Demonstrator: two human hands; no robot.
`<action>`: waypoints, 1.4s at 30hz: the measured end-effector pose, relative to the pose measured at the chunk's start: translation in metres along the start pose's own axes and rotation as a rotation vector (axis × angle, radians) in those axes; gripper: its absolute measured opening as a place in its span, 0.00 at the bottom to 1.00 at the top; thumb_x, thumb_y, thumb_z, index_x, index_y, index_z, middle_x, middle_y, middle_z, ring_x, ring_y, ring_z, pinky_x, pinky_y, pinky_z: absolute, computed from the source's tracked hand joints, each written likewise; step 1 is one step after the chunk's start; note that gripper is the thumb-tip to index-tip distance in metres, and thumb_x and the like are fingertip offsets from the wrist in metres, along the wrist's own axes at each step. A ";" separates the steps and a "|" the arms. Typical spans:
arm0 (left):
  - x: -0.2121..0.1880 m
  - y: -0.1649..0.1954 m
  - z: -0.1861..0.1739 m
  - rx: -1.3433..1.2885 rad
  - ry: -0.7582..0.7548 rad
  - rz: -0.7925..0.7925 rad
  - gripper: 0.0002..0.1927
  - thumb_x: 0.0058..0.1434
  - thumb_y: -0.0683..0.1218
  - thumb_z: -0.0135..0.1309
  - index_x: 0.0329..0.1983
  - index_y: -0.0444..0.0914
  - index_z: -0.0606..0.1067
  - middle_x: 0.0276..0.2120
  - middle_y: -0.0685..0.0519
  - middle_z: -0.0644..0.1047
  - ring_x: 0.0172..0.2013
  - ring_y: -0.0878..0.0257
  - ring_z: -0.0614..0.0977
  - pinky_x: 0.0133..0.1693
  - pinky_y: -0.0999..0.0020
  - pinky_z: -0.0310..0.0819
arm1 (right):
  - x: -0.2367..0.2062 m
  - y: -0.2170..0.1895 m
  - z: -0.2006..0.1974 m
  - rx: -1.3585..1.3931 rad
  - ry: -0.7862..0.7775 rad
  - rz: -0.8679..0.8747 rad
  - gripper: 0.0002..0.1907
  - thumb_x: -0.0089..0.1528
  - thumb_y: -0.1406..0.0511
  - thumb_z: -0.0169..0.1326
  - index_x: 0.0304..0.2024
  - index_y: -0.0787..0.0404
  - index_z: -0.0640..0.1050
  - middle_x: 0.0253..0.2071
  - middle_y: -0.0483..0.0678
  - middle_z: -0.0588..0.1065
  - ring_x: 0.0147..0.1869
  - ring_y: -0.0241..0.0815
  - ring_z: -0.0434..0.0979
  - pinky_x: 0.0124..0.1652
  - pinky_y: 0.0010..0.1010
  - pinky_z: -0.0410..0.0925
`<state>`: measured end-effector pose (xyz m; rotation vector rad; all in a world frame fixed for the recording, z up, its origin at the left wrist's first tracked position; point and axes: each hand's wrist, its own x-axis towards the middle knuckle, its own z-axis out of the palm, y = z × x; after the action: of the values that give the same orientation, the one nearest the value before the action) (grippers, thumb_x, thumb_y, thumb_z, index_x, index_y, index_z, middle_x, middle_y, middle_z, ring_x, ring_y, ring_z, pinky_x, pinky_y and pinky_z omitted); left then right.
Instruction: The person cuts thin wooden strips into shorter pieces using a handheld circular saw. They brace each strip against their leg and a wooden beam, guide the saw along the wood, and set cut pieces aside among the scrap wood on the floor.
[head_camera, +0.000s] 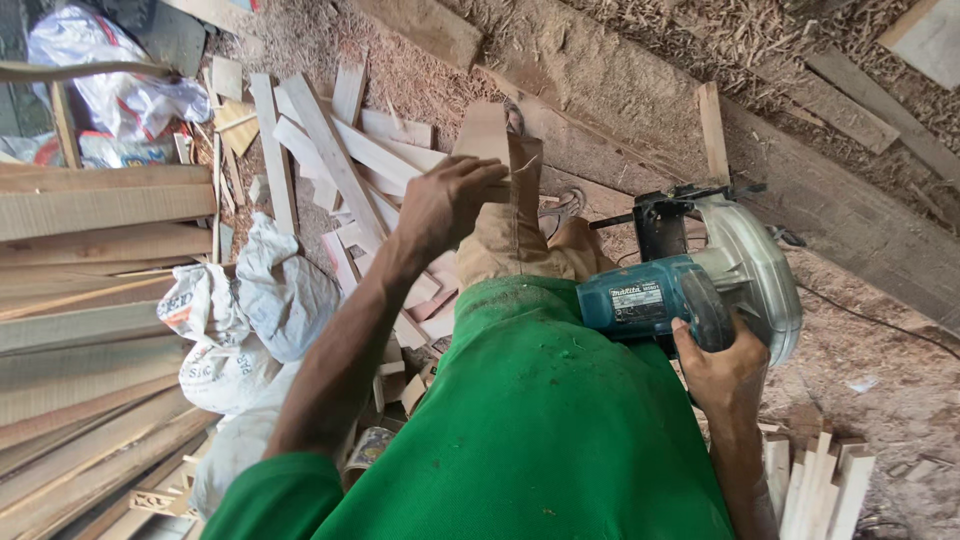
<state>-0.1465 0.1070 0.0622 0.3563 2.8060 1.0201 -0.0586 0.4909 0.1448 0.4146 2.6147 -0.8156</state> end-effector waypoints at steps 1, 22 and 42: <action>0.010 -0.004 -0.004 0.008 -0.049 0.047 0.16 0.60 0.39 0.58 0.52 0.42 0.81 0.50 0.52 0.82 0.52 0.54 0.82 0.47 0.61 0.80 | -0.001 0.001 0.001 0.018 0.004 -0.017 0.16 0.60 0.61 0.65 0.45 0.66 0.81 0.37 0.58 0.80 0.41 0.57 0.82 0.43 0.44 0.71; 0.103 -0.041 -0.040 0.213 -0.081 0.324 0.16 0.58 0.44 0.68 0.51 0.41 0.82 0.45 0.52 0.84 0.48 0.56 0.82 0.48 0.64 0.80 | -0.004 -0.031 0.000 0.098 0.028 -0.014 0.18 0.58 0.60 0.64 0.45 0.65 0.82 0.35 0.57 0.81 0.39 0.55 0.83 0.42 0.44 0.73; 0.005 -0.019 0.020 -0.699 0.177 -0.692 0.26 0.68 0.58 0.55 0.53 0.30 0.73 0.38 0.49 0.78 0.41 0.63 0.77 0.40 0.66 0.73 | 0.064 -0.156 0.016 0.144 -0.357 -0.708 0.29 0.45 0.64 0.69 0.48 0.66 0.80 0.41 0.58 0.82 0.39 0.52 0.86 0.39 0.37 0.79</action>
<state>-0.1503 0.1060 0.0343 -0.7447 2.1731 1.7324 -0.1705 0.3690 0.1808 -0.6123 2.3544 -1.1619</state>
